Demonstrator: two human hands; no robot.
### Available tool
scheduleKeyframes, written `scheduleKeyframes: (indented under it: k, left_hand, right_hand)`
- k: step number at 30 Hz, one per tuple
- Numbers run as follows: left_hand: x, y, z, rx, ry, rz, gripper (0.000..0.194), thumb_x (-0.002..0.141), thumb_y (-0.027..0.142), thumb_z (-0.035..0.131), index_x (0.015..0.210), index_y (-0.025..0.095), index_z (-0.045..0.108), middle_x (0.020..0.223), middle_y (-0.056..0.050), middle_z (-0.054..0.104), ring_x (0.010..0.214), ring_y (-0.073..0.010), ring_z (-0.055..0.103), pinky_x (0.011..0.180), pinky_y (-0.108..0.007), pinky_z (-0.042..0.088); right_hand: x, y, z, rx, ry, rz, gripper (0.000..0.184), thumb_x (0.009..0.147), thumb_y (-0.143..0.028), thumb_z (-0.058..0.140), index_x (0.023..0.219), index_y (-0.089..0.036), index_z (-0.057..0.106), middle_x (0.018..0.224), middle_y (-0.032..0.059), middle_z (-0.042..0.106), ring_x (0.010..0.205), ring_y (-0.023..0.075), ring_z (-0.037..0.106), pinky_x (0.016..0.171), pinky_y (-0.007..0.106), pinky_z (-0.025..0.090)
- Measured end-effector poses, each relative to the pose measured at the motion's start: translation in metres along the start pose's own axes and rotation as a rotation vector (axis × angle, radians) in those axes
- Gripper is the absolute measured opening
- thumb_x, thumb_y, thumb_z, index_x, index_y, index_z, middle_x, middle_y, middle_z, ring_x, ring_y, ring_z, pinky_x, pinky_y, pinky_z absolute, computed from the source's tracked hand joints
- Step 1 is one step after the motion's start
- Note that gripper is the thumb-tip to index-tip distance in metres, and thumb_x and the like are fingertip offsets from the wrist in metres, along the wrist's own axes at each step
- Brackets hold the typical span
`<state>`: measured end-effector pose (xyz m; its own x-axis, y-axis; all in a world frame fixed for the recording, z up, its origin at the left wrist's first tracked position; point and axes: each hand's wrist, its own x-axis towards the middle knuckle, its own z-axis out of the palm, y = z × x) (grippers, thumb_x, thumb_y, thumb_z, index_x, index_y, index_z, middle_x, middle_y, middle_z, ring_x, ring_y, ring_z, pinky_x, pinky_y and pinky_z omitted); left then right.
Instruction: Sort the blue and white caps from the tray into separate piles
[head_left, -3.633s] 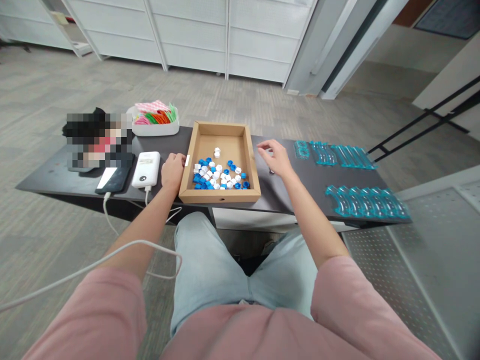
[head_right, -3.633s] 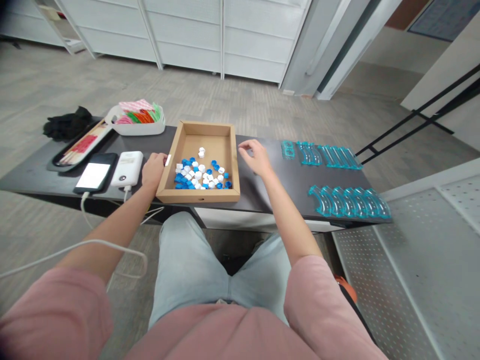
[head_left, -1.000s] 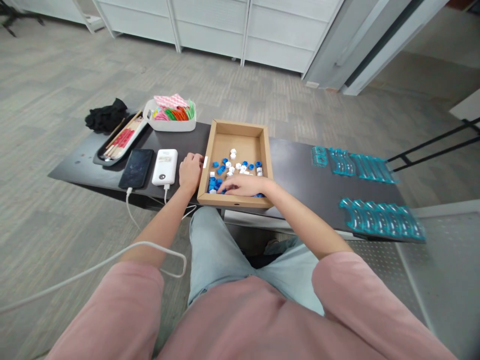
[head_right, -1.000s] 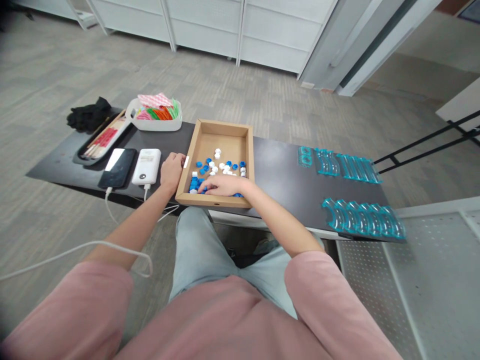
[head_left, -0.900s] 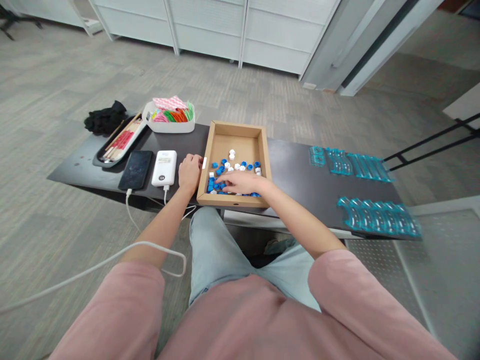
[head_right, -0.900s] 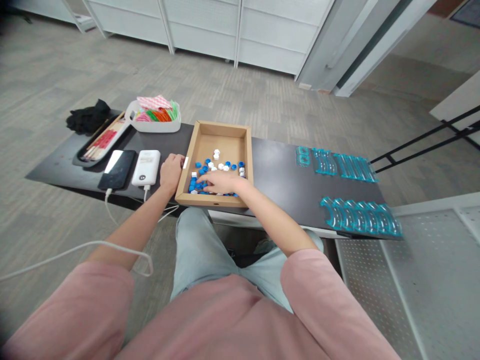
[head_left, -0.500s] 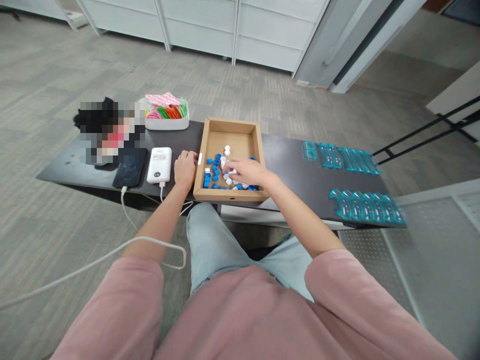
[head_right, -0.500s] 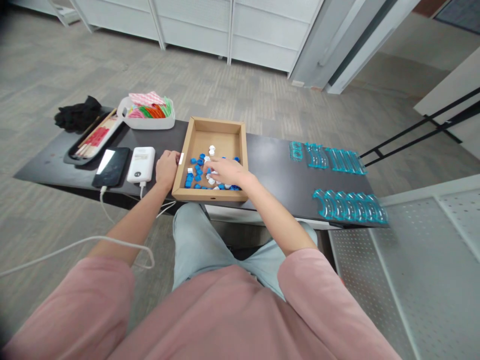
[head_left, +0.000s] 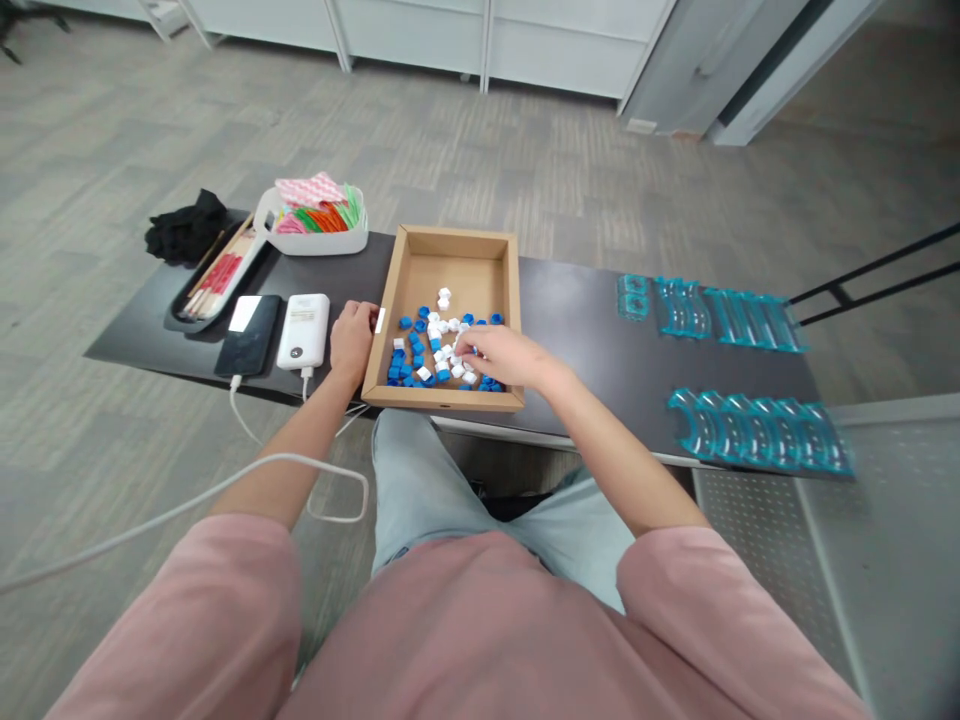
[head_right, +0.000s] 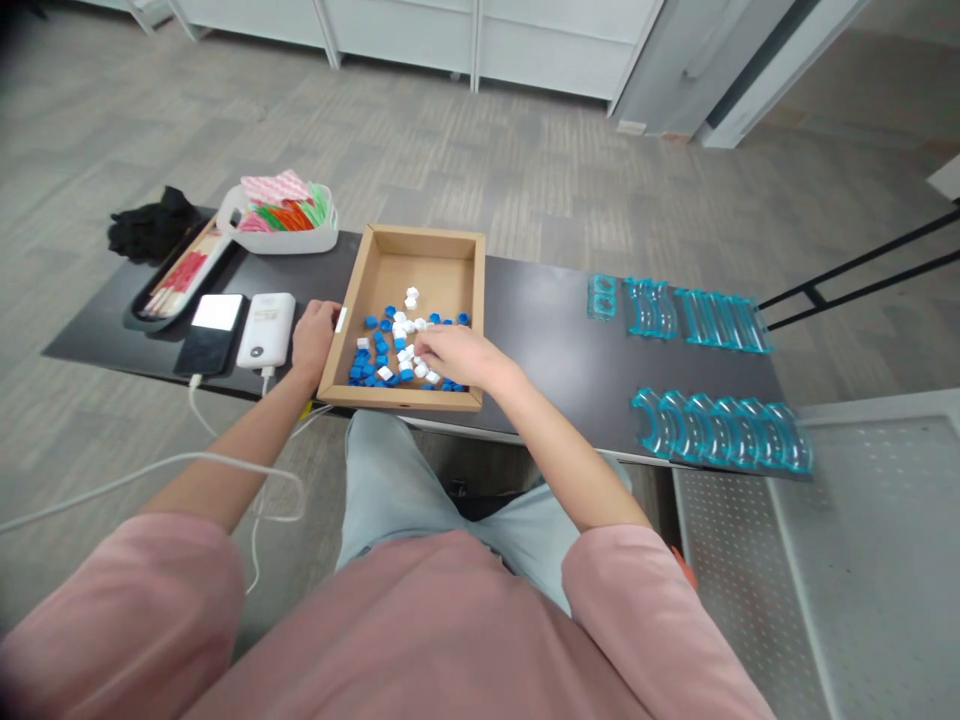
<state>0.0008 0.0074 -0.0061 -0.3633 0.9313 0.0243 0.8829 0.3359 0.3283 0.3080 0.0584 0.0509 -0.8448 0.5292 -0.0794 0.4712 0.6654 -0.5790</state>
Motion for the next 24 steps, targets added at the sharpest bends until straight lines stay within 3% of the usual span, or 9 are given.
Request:
scheduleKeyframes:
  k: [5, 7, 10, 14, 17, 21, 24]
  left_hand:
    - [-0.002, 0.002, -0.005, -0.042, -0.048, -0.034, 0.021, 0.114, 0.013, 0.061, 0.129, 0.019, 0.076, 0.144, -0.017, 0.073, 0.129, -0.0320, 0.073, 0.112, -0.037, 0.058]
    - [-0.002, 0.003, -0.007, -0.063, -0.057, -0.059, 0.019, 0.115, 0.012, 0.062, 0.128, 0.018, 0.075, 0.143, -0.015, 0.073, 0.127, -0.0299, 0.071, 0.112, -0.037, 0.057]
    - [-0.003, 0.005, -0.009, -0.072, -0.069, -0.074, 0.019, 0.115, 0.012, 0.062, 0.127, 0.019, 0.075, 0.142, -0.014, 0.073, 0.125, -0.0293, 0.071, 0.113, -0.037, 0.057]
    - [-0.003, 0.006, -0.008, -0.093, -0.038, -0.067, 0.024, 0.116, 0.012, 0.052, 0.125, 0.019, 0.074, 0.141, -0.015, 0.075, 0.131, -0.0302, 0.072, 0.119, -0.039, 0.057]
    - [-0.002, 0.003, -0.004, -0.164, 0.031, -0.078, 0.034, 0.117, 0.016, 0.041, 0.125, 0.023, 0.073, 0.139, -0.015, 0.079, 0.139, -0.0293, 0.073, 0.121, -0.036, 0.058]
    - [0.000, -0.003, -0.005, -0.409, 0.028, -0.097, 0.042, 0.114, 0.025, 0.040, 0.142, 0.022, 0.072, 0.151, -0.009, 0.082, 0.141, -0.0239, 0.073, 0.122, -0.033, 0.060]
    - [-0.002, -0.005, -0.013, -0.537, -0.060, -0.118, 0.052, 0.103, 0.035, 0.062, 0.154, 0.027, 0.070, 0.162, -0.004, 0.081, 0.143, -0.0252, 0.074, 0.129, -0.039, 0.060]
  right_hand:
    - [0.004, -0.011, 0.011, 0.030, -0.261, -0.005, 0.026, 0.107, -0.009, 0.072, 0.112, -0.027, 0.090, 0.125, 0.0084, 0.092, 0.117, 0.0302, 0.082, 0.106, 0.040, 0.060]
    - [0.007, -0.018, 0.012, 0.097, -0.227, -0.027, 0.029, 0.111, -0.010, 0.068, 0.117, -0.028, 0.089, 0.129, 0.0076, 0.091, 0.122, 0.0284, 0.080, 0.111, 0.039, 0.059]
    - [-0.009, -0.021, 0.000, 0.121, -0.073, 0.028, 0.027, 0.117, -0.019, 0.062, 0.124, -0.029, 0.087, 0.128, 0.0086, 0.088, 0.125, 0.0299, 0.077, 0.111, 0.040, 0.059]
    - [-0.077, -0.005, -0.027, 0.102, 0.179, 0.201, 0.032, 0.123, -0.035, 0.055, 0.134, -0.030, 0.084, 0.126, 0.0112, 0.084, 0.116, 0.0325, 0.076, 0.106, 0.044, 0.060]
    - [-0.144, 0.011, -0.030, 0.057, 0.345, 0.329, 0.037, 0.122, -0.042, 0.052, 0.131, -0.031, 0.086, 0.118, 0.0137, 0.084, 0.109, 0.0366, 0.077, 0.104, 0.052, 0.061]
    - [-0.226, 0.022, -0.005, 0.039, 0.446, 0.412, 0.039, 0.119, -0.053, 0.054, 0.122, -0.041, 0.090, 0.106, 0.0137, 0.083, 0.103, 0.0417, 0.078, 0.106, 0.064, 0.061]
    - [-0.275, 0.022, 0.022, 0.047, 0.515, 0.448, 0.040, 0.118, -0.055, 0.052, 0.121, -0.047, 0.092, 0.104, 0.0133, 0.085, 0.101, 0.0445, 0.080, 0.101, 0.068, 0.061]
